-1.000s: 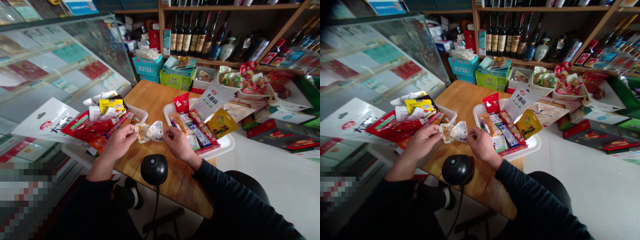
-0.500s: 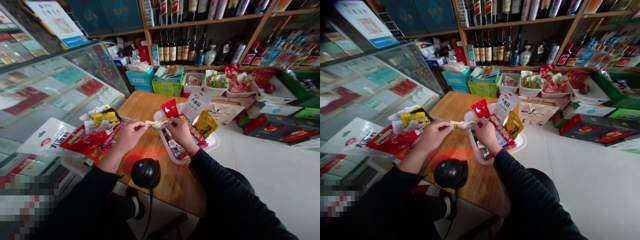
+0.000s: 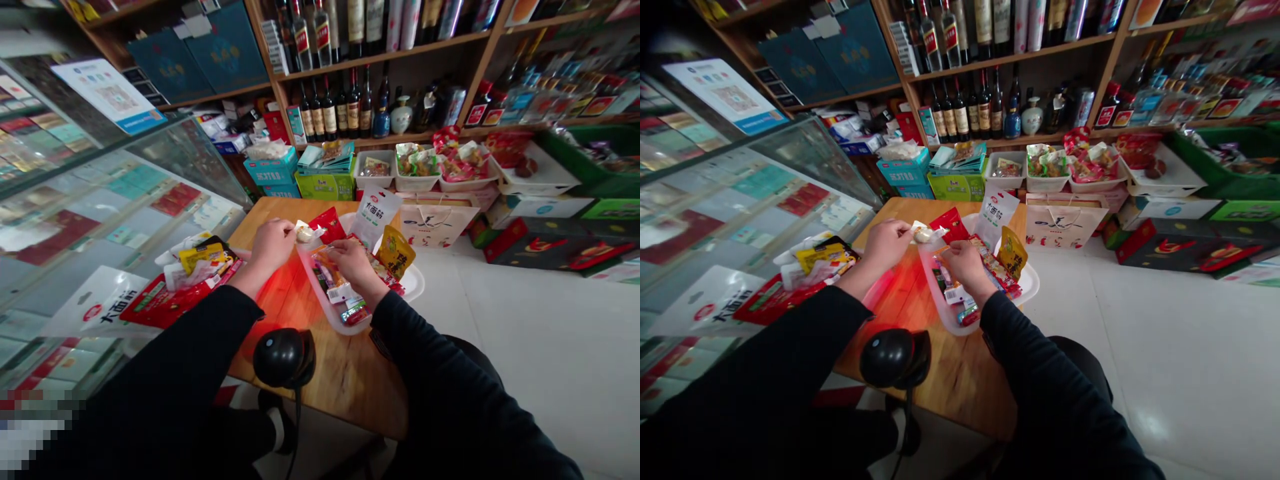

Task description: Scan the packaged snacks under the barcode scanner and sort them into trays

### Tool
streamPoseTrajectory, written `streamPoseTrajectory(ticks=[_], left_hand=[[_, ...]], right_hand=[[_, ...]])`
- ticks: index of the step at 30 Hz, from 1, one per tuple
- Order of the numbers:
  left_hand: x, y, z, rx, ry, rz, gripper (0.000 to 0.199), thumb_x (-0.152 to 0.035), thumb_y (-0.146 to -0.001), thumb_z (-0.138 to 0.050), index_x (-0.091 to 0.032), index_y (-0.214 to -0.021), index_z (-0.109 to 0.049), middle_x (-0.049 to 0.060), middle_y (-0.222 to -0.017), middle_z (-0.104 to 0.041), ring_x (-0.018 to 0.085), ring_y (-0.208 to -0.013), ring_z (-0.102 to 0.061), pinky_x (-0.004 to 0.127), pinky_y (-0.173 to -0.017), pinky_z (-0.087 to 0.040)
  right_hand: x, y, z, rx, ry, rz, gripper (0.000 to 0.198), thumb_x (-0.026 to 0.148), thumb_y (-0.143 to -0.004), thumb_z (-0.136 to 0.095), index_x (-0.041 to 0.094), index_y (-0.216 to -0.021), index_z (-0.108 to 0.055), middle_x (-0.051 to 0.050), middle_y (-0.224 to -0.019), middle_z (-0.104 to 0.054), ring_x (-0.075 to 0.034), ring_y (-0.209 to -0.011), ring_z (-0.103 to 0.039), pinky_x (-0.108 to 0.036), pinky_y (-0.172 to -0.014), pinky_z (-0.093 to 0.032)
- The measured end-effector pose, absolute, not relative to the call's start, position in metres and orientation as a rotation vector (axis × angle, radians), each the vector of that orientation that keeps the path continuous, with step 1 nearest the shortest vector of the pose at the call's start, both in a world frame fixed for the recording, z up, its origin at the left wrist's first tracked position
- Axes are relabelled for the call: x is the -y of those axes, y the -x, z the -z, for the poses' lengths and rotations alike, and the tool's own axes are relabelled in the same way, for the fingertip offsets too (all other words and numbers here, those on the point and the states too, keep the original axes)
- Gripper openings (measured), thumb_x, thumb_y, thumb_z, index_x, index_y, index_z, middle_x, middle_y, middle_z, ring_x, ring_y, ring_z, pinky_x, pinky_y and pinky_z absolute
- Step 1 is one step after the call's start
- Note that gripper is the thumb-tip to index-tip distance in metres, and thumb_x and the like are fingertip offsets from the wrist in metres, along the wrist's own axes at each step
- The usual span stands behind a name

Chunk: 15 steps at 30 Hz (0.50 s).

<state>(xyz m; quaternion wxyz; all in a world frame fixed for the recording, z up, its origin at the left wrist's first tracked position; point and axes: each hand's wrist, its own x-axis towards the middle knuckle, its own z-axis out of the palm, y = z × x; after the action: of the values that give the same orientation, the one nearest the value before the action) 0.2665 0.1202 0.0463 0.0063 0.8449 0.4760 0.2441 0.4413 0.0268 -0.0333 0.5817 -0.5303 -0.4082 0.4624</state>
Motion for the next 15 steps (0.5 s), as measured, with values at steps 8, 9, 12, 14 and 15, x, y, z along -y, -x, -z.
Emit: streamPoseTrajectory(ticks=[8,9,12,14,15], left_hand=[[-0.142,-0.282,-0.027,-1.622,-2.621,-0.569,0.016,-0.022,-0.084,-0.062,-0.018,-0.091,-0.075,0.009,-0.087,-0.076,0.021,-0.078,-0.065,0.031,-0.071,-0.044],[-0.144,-0.284,-0.026,-1.617,-2.614,-0.575,0.017,-0.021,-0.083,-0.062,-0.018,-0.094,-0.075,0.009,-0.087,-0.075,0.021,-0.077,-0.065,0.03,-0.07,-0.044],[-0.151,-0.288,-0.027,-1.582,-2.636,-0.537,0.017,-0.02,-0.083,-0.061,-0.018,-0.092,-0.076,0.009,-0.087,-0.076,0.021,-0.079,-0.066,0.03,-0.071,-0.044],[-0.155,-0.291,-0.028,-1.539,-2.679,-0.45,0.018,-0.02,-0.084,-0.06,-0.018,-0.087,-0.078,0.009,-0.088,-0.076,0.022,-0.081,-0.067,0.031,-0.074,-0.046],[-0.158,-0.293,-0.028,-1.516,-2.697,-0.399,0.02,-0.019,-0.084,-0.06,-0.019,-0.087,-0.079,0.01,-0.089,-0.077,0.022,-0.083,-0.068,0.031,-0.076,-0.047]], right_hand=[[-0.031,-0.44,0.035,0.98,1.295,-1.06,0.018,0.028,-0.077,-0.069,0.014,-0.089,-0.07,-0.002,-0.074,-0.07,-0.015,-0.064,-0.064,-0.026,-0.062,-0.052],[-0.031,-0.441,0.034,0.98,1.302,-1.054,0.016,0.027,-0.077,-0.069,0.015,-0.087,-0.07,-0.002,-0.073,-0.07,-0.015,-0.064,-0.064,-0.025,-0.062,-0.051],[-0.031,-0.442,0.031,0.978,1.324,-1.032,0.013,0.026,-0.077,-0.069,0.015,-0.083,-0.069,-0.001,-0.07,-0.068,-0.015,-0.063,-0.063,-0.025,-0.061,-0.05],[-0.03,-0.442,0.03,0.987,1.331,-1.026,0.013,0.027,-0.077,-0.07,0.015,-0.082,-0.069,-0.001,-0.068,-0.068,-0.015,-0.062,-0.063,-0.024,-0.061,-0.049],[-0.03,-0.442,0.03,0.997,1.331,-1.031,0.013,0.027,-0.078,-0.07,0.015,-0.082,-0.068,-0.001,-0.067,-0.067,-0.015,-0.062,-0.063,-0.024,-0.06,-0.049]])
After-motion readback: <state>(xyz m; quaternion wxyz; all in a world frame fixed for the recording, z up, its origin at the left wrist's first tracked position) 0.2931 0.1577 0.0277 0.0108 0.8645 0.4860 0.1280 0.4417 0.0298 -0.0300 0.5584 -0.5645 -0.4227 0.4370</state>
